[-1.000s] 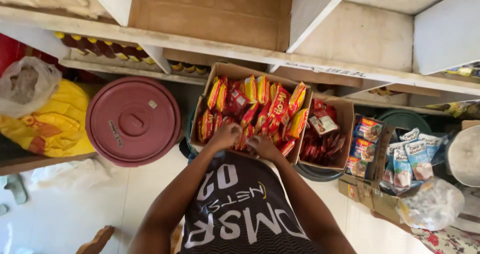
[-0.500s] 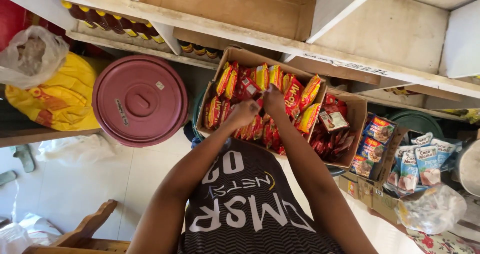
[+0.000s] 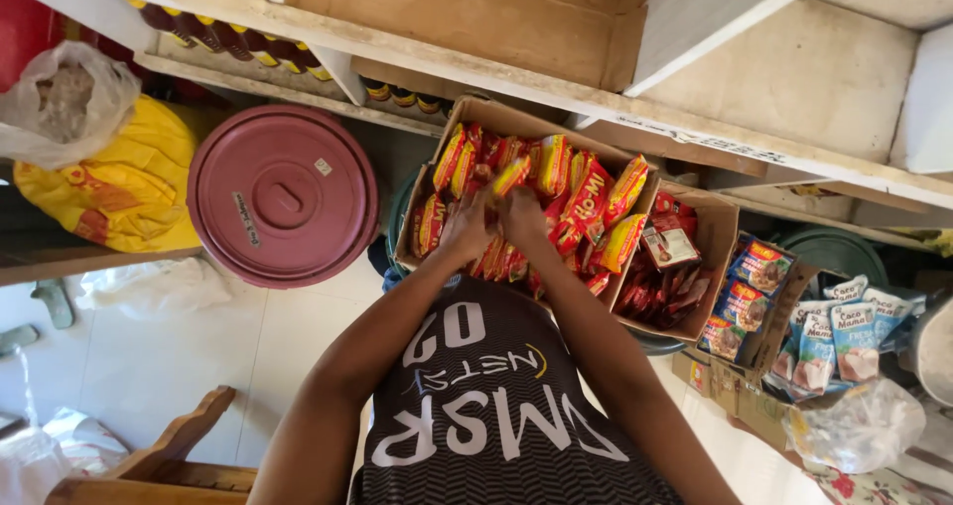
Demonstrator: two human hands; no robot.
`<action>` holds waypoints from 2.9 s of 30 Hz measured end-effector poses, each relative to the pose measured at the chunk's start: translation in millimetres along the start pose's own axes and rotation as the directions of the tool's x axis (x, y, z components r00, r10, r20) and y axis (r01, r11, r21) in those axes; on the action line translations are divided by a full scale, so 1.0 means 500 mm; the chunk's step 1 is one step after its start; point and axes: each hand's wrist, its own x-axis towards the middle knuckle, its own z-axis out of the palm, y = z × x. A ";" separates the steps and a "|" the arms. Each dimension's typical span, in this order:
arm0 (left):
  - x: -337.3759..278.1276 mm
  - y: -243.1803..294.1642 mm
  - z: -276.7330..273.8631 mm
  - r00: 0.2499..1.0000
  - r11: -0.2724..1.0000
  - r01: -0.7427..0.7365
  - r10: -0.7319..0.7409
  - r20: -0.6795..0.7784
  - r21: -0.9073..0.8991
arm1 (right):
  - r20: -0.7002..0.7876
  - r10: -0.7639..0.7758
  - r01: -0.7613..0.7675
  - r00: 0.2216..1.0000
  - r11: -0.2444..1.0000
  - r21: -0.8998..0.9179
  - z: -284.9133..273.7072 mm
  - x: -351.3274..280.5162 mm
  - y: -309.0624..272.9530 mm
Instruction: Arrange packets of instant noodles on a grocery store shelf.
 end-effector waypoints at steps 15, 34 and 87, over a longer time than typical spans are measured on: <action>-0.008 -0.011 -0.018 0.845 0.860 0.465 -0.362 0.393 -0.209 | -0.282 0.102 0.020 0.954 0.917 0.398 -0.104 -0.107 0.017; -0.023 0.009 0.004 0.976 0.905 0.107 -0.175 -0.129 -0.413 | -0.349 0.122 0.164 0.929 0.709 0.686 -0.117 -0.138 -0.009; -0.068 0.231 -0.174 0.972 0.586 -0.059 -0.152 -0.181 -0.808 | -0.447 0.098 0.388 0.889 0.358 0.849 -0.174 -0.137 -0.053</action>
